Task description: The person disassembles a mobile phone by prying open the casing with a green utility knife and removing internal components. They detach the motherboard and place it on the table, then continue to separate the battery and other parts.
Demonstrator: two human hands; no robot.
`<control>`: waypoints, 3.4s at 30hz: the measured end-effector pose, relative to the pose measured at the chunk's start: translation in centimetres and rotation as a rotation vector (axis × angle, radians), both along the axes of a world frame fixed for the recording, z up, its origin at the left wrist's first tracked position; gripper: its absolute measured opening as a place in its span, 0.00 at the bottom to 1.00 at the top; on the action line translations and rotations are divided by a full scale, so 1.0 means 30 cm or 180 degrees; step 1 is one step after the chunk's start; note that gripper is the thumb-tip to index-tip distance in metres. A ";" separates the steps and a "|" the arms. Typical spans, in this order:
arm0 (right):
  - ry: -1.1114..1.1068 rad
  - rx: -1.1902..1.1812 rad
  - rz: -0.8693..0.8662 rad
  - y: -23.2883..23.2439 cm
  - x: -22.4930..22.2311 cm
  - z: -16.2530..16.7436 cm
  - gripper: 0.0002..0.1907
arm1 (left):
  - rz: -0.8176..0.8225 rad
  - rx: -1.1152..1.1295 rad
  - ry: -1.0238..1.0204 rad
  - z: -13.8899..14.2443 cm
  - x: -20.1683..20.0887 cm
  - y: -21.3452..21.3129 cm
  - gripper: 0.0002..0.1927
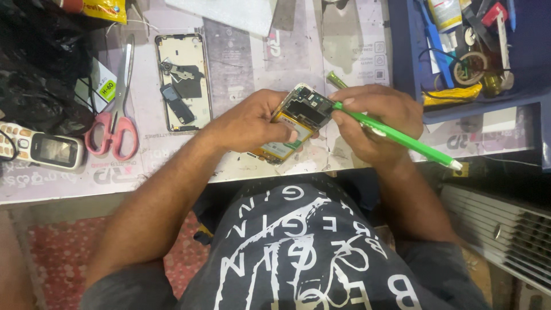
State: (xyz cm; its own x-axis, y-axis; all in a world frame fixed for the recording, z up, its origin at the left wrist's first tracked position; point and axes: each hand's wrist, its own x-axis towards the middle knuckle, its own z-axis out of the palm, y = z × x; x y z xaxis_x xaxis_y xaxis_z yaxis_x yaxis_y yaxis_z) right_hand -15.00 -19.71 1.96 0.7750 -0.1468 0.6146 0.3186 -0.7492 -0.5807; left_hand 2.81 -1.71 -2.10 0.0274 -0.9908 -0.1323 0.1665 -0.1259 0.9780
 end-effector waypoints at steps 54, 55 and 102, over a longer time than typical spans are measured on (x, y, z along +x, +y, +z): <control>-0.0257 0.0163 0.0122 -0.010 0.064 -0.048 0.14 | 0.0141 0.0262 0.0043 0.004 -0.002 -0.006 0.20; -0.0228 0.0164 0.0179 -0.010 0.064 -0.043 0.14 | 0.0136 0.0278 0.0019 0.002 -0.002 -0.007 0.20; 0.0314 0.3643 0.0811 -0.043 0.077 -0.129 0.07 | 0.0089 0.0287 0.0038 0.022 -0.006 -0.004 0.21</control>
State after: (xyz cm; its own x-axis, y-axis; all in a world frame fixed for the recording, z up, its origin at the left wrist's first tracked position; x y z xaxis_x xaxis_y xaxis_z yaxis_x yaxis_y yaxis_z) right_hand -12.69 -21.01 -1.91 0.8986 -0.4082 0.1610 0.3000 0.3037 -0.9043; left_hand 2.63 -1.84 -1.45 0.0528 -0.9738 -0.2213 0.1827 -0.2084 0.9608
